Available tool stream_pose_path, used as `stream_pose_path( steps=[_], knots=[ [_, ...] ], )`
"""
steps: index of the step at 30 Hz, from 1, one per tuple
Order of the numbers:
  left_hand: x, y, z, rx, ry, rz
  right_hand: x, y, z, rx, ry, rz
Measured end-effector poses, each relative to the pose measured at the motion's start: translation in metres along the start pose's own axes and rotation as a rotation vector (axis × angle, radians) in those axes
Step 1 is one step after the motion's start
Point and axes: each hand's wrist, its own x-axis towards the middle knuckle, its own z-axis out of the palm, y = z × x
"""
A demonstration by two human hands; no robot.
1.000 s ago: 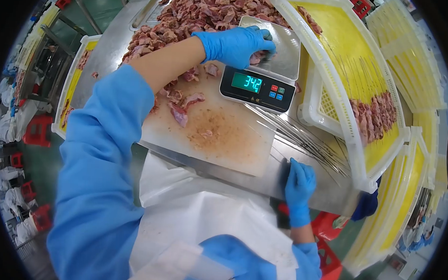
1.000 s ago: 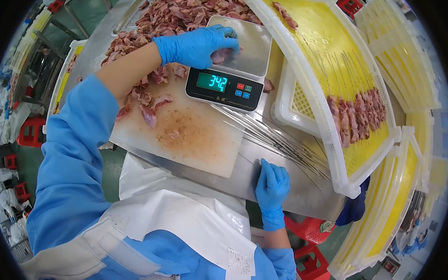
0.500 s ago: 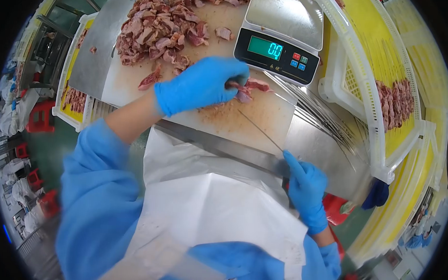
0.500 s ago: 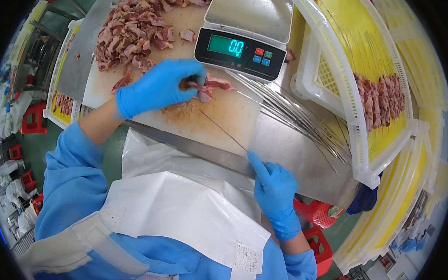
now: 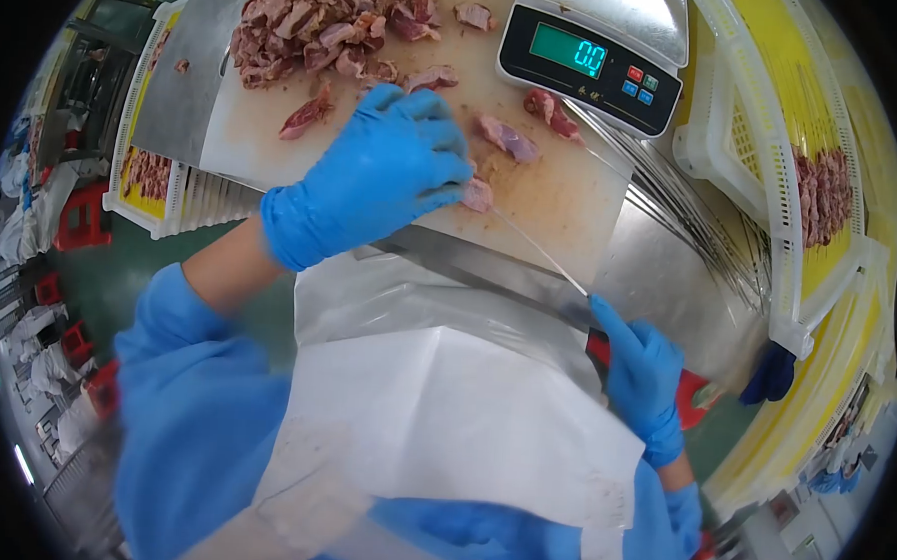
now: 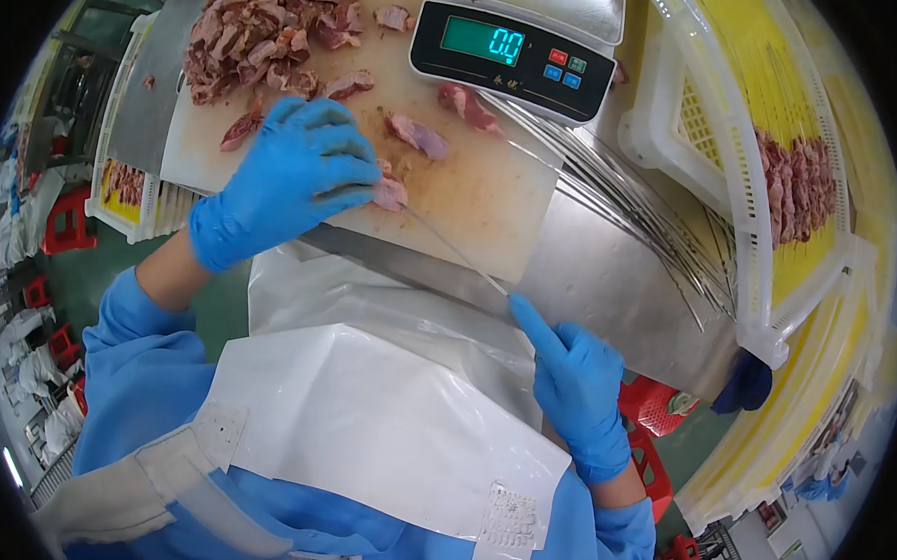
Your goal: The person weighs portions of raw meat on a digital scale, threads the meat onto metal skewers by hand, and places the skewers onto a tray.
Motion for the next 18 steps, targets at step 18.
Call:
stream_pose_path(
  steps=[18],
  knots=[
    [0.009, -0.004, -0.002, 0.009, -0.148, 0.076, 0.086, -0.027, 0.035, -0.091, 0.044, -0.255]
  ],
)
